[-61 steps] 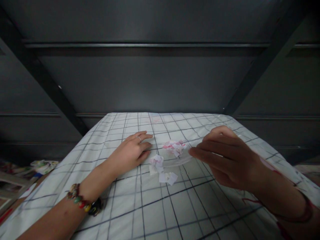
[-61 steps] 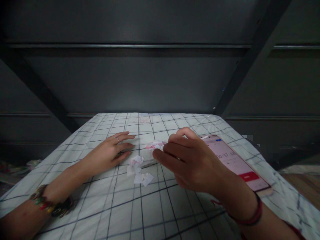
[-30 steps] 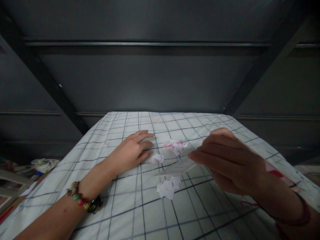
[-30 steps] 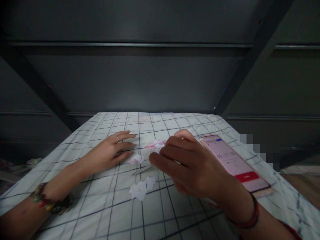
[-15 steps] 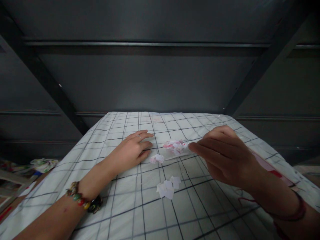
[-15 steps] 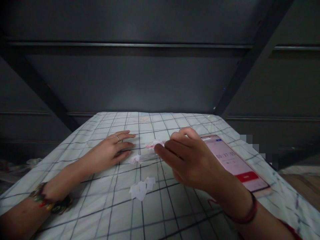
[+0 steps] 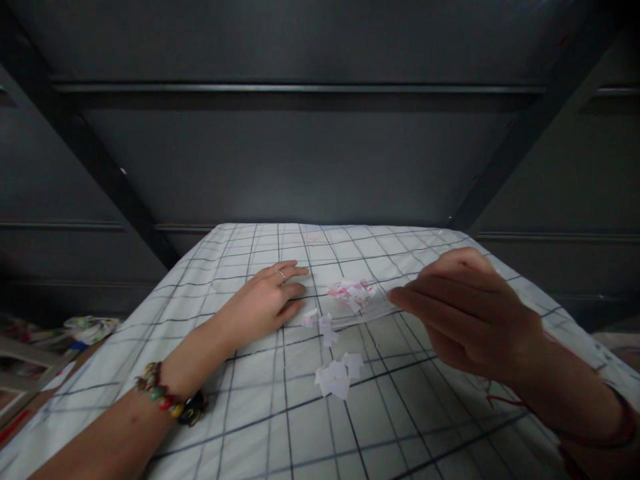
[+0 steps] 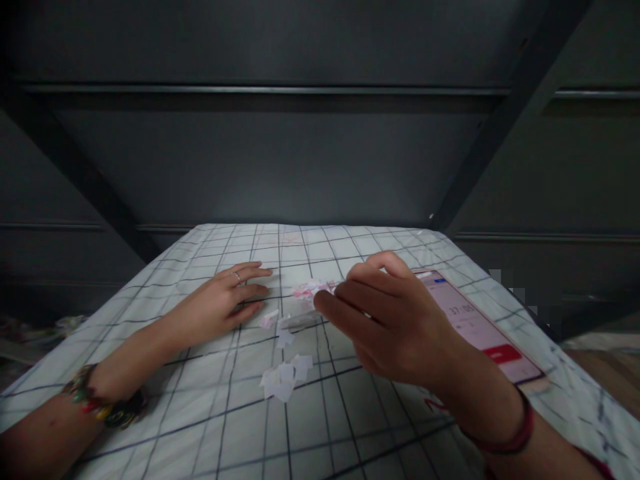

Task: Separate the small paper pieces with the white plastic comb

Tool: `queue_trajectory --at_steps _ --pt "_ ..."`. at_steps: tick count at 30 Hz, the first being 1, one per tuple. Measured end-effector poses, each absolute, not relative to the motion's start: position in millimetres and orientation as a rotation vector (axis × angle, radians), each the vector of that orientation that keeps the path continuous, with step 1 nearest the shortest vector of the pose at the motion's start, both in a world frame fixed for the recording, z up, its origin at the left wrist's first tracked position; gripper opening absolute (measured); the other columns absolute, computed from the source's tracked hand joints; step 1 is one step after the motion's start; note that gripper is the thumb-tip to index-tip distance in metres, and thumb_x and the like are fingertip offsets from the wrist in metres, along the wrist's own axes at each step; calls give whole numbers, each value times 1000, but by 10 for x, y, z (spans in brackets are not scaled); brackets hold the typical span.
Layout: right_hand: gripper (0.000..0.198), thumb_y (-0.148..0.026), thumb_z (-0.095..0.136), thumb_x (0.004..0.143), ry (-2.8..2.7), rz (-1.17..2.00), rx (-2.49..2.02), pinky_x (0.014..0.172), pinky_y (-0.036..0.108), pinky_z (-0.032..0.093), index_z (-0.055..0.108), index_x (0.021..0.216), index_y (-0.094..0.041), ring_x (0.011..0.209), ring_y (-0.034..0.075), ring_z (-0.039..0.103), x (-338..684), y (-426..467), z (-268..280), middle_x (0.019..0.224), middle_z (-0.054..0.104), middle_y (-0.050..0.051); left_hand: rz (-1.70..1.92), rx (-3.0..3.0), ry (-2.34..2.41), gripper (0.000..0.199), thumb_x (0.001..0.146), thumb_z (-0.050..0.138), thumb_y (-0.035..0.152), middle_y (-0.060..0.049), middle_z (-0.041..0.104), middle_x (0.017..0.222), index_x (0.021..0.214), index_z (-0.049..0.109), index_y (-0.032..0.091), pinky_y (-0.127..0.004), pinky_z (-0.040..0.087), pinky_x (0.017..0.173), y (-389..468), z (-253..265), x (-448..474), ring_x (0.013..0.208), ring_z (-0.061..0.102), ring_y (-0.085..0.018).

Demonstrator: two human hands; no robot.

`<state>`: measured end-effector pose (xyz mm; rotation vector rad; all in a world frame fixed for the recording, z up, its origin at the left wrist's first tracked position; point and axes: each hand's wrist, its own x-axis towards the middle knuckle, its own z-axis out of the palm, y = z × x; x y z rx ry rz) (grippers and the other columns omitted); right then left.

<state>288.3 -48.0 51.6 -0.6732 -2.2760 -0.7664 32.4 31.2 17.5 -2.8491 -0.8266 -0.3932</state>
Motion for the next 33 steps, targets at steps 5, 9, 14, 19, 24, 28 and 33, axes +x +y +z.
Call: queue_trajectory --at_steps 5,9,14,19,24,28,33 --pt "24 0 43 80 -2311 -735 -642 62 36 41 52 96 -15 70 16 49 2891 -495 520 75 62 3 -384 -2838 -834 15 87 52 18 -10 54 124 96 64 16 -42 37 98 310 175 321 119 44 -26" --pt "23 -1 46 80 -2273 -748 -646 63 37 42 53 98 -14 70 16 50 2899 -503 535 77 62 5 -387 -2843 -818 17 87 52 17 -13 55 123 96 65 13 -42 37 98 311 182 323 119 45 -27" --pt "25 0 45 79 -2322 -719 -654 60 37 42 52 99 -13 67 16 49 2927 -486 537 73 61 5 -375 -2831 -843 16 87 51 18 -9 55 124 96 65 16 -42 38 98 310 184 328 119 44 -26" --pt "25 0 44 79 -2275 -756 -680 59 35 40 52 97 -15 64 15 46 2944 -488 528 66 57 2 -372 -2833 -824 16 86 52 17 -10 56 123 94 66 15 -41 38 98 302 191 339 119 45 -25" --pt "24 -1 40 80 -2354 -768 -691 57 34 38 51 97 -15 62 15 43 2977 -455 538 67 57 2 -369 -2838 -833 16 86 51 17 -11 56 122 94 66 15 -42 37 99 300 180 339 119 45 -26" --pt "22 -4 38 83 -2333 -836 -741 55 34 36 51 92 -18 56 14 41 3001 -439 563 60 52 -1 -377 -2844 -829 16 86 52 17 -11 55 123 95 65 15 -41 37 99 305 170 334 120 44 -25" --pt "28 1 39 79 -2340 -821 -681 58 35 37 50 97 -17 62 15 45 2972 -448 555 67 57 1 -388 -2845 -823 16 87 51 17 -11 55 123 95 65 15 -42 37 99 314 172 328 120 44 -25"
